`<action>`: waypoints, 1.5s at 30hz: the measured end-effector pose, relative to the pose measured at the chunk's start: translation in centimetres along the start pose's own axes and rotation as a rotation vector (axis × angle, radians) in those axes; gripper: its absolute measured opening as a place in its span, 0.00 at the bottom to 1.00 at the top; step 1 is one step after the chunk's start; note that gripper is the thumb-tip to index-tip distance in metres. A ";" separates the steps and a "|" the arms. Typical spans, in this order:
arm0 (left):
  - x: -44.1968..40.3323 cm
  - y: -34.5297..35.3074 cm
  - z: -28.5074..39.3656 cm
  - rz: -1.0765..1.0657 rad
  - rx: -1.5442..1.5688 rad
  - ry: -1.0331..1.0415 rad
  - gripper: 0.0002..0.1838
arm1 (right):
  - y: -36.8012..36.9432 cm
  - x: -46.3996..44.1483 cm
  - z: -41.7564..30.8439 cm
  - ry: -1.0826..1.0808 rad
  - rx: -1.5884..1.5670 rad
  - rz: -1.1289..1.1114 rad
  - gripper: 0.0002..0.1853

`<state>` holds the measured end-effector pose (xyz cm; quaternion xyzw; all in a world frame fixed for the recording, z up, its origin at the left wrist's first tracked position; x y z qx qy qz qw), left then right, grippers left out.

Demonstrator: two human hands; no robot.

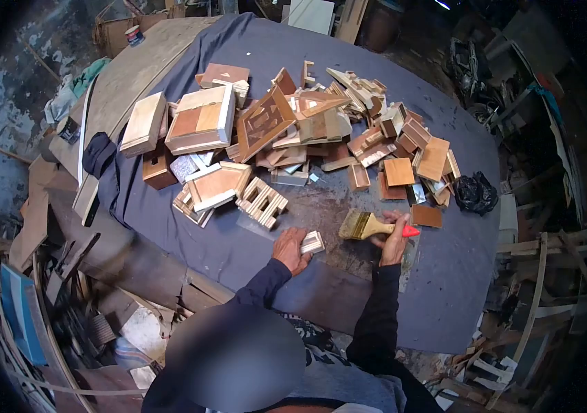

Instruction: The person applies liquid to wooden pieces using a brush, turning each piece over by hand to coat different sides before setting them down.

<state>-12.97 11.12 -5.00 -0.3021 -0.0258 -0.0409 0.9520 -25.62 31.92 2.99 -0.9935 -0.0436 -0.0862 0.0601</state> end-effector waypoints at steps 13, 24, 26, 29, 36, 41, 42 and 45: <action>-4.7 4.6 3.3 0.082 -0.199 -0.172 0.27 | -7.1 3.8 3.0 0.112 -0.519 -0.142 0.27; -3.8 6.8 1.8 0.174 -0.222 -0.239 0.45 | -9.3 3.6 4.7 0.016 -0.570 -0.184 0.14; -3.6 7.5 1.3 0.214 -0.249 -0.255 0.45 | -9.5 3.6 5.2 0.033 -0.636 -0.200 0.16; -3.8 8.1 0.7 0.245 -0.252 -0.276 0.46 | -9.4 3.7 5.8 0.090 -0.758 -0.283 0.20; -3.3 7.2 2.9 0.195 -0.238 -0.364 0.49 | -8.7 5.0 6.4 0.283 -0.995 -0.287 0.20; -2.8 7.0 3.1 0.250 -0.303 -0.308 0.49 | -8.1 4.8 5.8 0.255 -0.983 -0.314 0.14; -2.7 6.9 3.0 0.217 -0.279 -0.312 0.50 | -8.0 4.4 6.5 0.257 -0.973 -0.327 0.12; -2.9 7.3 1.7 0.193 -0.261 -0.286 0.51 | -7.2 4.5 6.3 0.121 -0.812 -0.343 0.18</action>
Point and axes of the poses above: each hand's wrist, its own x-axis away from the middle knuckle, its own y-axis out of the palm, z = x × y, the point moved 2 cm from there along -x, towards the middle knuckle, and after that the axes turned 14 degrees about -z, right-handed, at the moved point
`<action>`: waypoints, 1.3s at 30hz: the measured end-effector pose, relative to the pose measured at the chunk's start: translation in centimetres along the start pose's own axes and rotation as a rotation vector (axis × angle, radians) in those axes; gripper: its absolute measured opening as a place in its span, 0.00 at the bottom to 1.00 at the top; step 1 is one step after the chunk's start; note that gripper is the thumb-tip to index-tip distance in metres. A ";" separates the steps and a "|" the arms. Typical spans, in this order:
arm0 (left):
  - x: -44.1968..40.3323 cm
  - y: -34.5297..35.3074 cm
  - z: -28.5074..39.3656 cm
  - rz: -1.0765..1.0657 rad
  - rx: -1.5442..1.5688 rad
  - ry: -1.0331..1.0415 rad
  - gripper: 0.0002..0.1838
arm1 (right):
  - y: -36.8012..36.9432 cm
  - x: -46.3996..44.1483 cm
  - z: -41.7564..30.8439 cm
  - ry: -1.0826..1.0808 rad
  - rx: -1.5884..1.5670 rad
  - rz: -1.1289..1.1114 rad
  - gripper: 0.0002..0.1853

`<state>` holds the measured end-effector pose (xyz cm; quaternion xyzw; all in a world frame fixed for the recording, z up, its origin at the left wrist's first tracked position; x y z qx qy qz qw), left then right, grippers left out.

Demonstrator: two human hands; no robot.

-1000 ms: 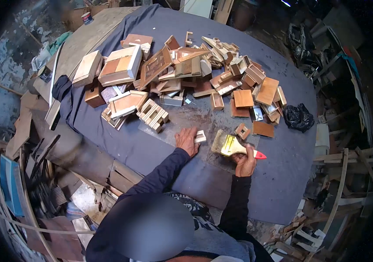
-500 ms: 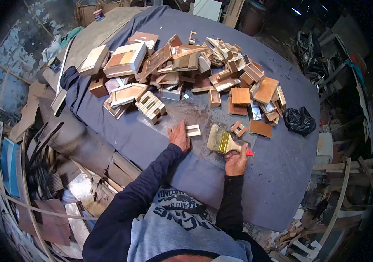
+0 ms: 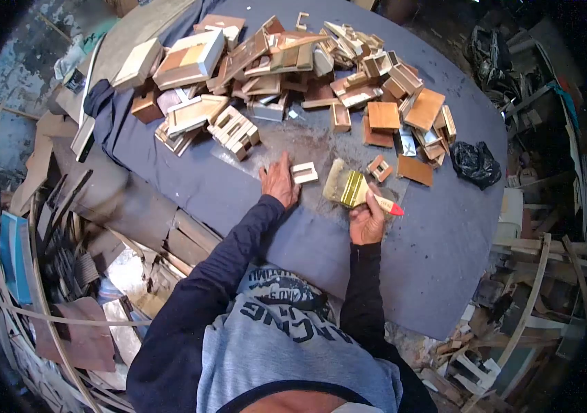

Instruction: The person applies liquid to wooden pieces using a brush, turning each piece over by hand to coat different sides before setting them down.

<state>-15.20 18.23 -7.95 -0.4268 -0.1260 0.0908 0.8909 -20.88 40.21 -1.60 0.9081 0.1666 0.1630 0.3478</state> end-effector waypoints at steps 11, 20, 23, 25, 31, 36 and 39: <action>0.1 -1.4 -0.7 0.015 0.020 0.073 0.50 | 4.3 -2.9 2.0 -0.217 0.770 0.191 0.14; 0.1 -0.9 -1.6 0.020 -0.066 0.076 0.53 | 5.3 -1.8 5.5 -0.302 1.313 0.082 0.09; -0.1 -0.9 -1.9 -0.016 -0.071 0.088 0.53 | 5.4 -0.6 5.8 -0.502 1.462 -0.047 0.09; 0.0 -0.9 -1.8 -0.027 -0.070 0.084 0.53 | 6.1 0.5 5.2 -0.453 1.529 -0.064 0.09; -0.1 -0.7 -2.3 -0.001 -0.053 0.123 0.52 | 9.2 0.2 2.5 -0.362 1.614 0.065 0.08; 0.0 -1.4 -2.0 -0.077 0.053 0.110 0.52 | 8.2 -1.3 4.7 -0.223 1.533 0.035 0.11; 0.1 -1.3 -2.1 -0.072 0.038 0.103 0.51 | 9.3 -1.5 3.8 -0.048 1.839 0.111 0.11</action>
Point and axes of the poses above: each hand's wrist, its own x-axis away from the middle knuckle, its own y-axis out of the palm, z = x × y, the point moved 2 cm from there along -x, towards the middle knuckle, and after that the axes turned 14 degrees about -z, right-handed, at the moved point
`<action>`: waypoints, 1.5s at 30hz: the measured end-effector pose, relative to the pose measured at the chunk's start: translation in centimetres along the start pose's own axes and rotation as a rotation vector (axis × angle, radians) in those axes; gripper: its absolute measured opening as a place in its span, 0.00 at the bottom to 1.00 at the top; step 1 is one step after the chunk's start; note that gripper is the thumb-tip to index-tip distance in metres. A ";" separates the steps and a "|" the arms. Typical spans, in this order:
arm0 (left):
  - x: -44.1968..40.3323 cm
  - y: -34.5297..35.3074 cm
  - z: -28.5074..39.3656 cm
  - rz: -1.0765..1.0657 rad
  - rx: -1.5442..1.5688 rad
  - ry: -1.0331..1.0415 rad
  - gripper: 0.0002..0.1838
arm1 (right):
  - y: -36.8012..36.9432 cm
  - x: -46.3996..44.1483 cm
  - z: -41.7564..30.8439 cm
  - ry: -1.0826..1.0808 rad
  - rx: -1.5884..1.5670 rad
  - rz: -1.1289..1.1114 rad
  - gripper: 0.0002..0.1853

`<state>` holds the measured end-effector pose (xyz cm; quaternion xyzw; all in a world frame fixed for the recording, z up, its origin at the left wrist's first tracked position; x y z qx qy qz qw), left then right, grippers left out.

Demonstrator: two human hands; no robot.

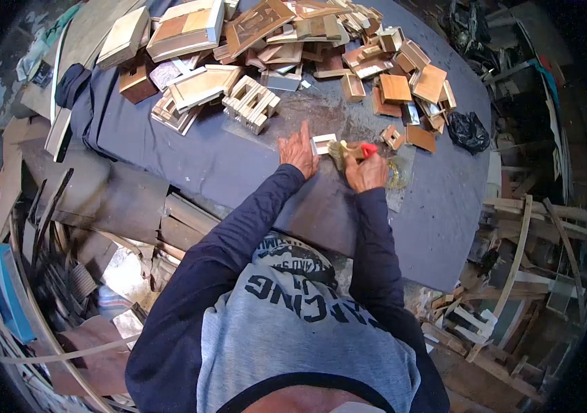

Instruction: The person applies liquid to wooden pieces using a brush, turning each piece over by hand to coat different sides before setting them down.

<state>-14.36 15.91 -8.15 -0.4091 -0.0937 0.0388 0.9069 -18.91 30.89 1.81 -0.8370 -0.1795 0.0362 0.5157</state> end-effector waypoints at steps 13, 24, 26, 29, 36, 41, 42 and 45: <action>-0.2 -0.2 0.0 0.062 0.054 0.054 0.53 | -0.1 -1.2 1.6 0.059 -0.136 0.013 0.16; 0.2 0.5 0.4 0.061 -0.114 0.001 0.52 | -9.2 4.2 12.1 0.186 -0.688 0.488 0.10; 0.4 0.9 0.2 0.092 -0.111 0.047 0.53 | -9.7 4.3 13.9 0.229 -0.641 0.520 0.11; 1.2 0.8 0.7 0.103 -0.085 0.072 0.53 | -10.4 4.4 14.2 0.305 -0.547 0.540 0.10; 3.3 -0.4 6.0 0.219 0.052 0.292 0.48 | -10.1 3.2 14.3 0.320 -0.490 0.441 0.13; 1.4 2.7 10.8 -0.046 0.247 0.425 0.49 | -9.6 2.4 14.4 0.298 -0.353 0.422 0.14; 1.1 3.6 11.5 -0.080 0.254 0.452 0.50 | -9.4 2.3 14.5 0.294 -0.344 0.422 0.14; 0.2 6.3 13.3 -0.107 0.187 0.431 0.52 | -8.5 1.8 15.4 0.280 -0.338 0.419 0.14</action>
Point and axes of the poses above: each hand's wrist, its own x-axis away from the middle knuckle, its own y-axis out of the palm, z = x × y, the point moved 2 cm from there along -x, towards the middle knuckle, and after that the axes turned 14 degrees about -z, right-handed, at the moved point
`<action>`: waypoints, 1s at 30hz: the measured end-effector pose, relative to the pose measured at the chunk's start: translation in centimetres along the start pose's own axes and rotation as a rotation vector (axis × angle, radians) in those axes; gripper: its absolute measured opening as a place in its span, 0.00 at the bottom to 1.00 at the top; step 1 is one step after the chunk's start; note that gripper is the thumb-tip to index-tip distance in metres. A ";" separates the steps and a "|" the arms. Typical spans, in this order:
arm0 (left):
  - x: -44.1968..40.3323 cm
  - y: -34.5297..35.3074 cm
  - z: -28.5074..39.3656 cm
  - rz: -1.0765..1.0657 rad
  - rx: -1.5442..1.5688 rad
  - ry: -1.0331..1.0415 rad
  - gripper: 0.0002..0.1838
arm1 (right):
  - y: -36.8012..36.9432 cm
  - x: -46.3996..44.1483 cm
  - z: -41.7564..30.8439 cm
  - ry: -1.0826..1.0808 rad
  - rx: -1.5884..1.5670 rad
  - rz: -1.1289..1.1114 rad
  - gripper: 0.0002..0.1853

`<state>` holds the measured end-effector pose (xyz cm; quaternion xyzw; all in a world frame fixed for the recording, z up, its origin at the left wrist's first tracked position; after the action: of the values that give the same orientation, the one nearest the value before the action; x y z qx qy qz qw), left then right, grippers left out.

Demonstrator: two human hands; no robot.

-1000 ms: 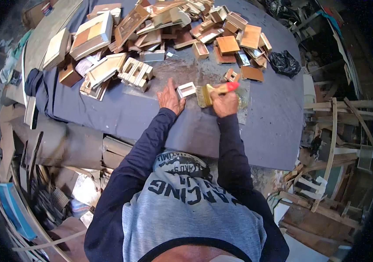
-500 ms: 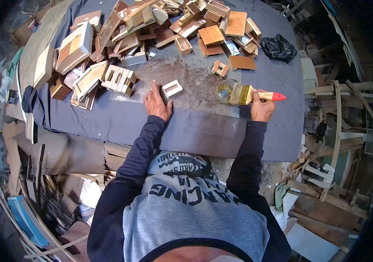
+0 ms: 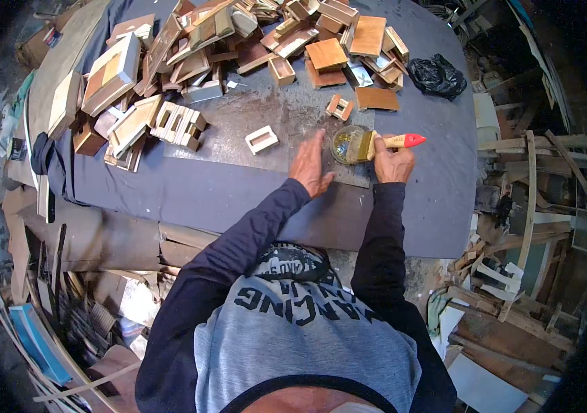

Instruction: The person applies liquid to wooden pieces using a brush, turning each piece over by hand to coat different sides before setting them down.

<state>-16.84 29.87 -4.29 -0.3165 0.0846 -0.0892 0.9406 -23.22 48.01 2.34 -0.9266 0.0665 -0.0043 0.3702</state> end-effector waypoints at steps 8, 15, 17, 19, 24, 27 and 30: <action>-2.3 2.8 0.1 -0.122 0.006 -0.234 0.56 | 0.4 0.0 -0.9 0.015 0.069 -0.032 0.16; -3.2 4.2 -0.8 -0.110 -0.055 -0.296 0.58 | 1.5 -0.4 0.0 -0.018 0.115 -0.047 0.16; -3.3 4.4 -0.9 -0.101 -0.057 -0.299 0.58 | 1.8 -0.7 0.6 -0.001 0.201 -0.052 0.18; -3.5 4.4 -1.2 -0.109 -0.069 -0.323 0.58 | 1.6 -0.8 0.0 0.014 0.199 -0.073 0.18; -3.6 4.7 -1.6 -0.074 -0.150 -0.251 0.59 | 2.1 -1.2 -0.6 0.064 0.281 -0.123 0.18; -3.8 5.1 -2.0 -0.056 -0.168 -0.247 0.59 | 2.9 -1.9 -0.3 0.044 0.423 -0.131 0.17; -3.7 5.0 -2.2 -0.064 -0.173 -0.254 0.60 | 3.2 -2.2 0.1 -0.005 0.380 -0.130 0.18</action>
<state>-20.35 33.39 -8.67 -0.4074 -0.0377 -0.0708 0.9097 -25.78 46.03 0.14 -0.8422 0.0038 -0.0383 0.5377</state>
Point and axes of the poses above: each hand's wrist, its own x-axis away from the middle knuckle, its own y-axis out of the palm, z = x × y, the point moved 2 cm from there along -x, towards the middle knuckle, and after that the axes turned 14 degrees about -z, right-handed, at the moved point
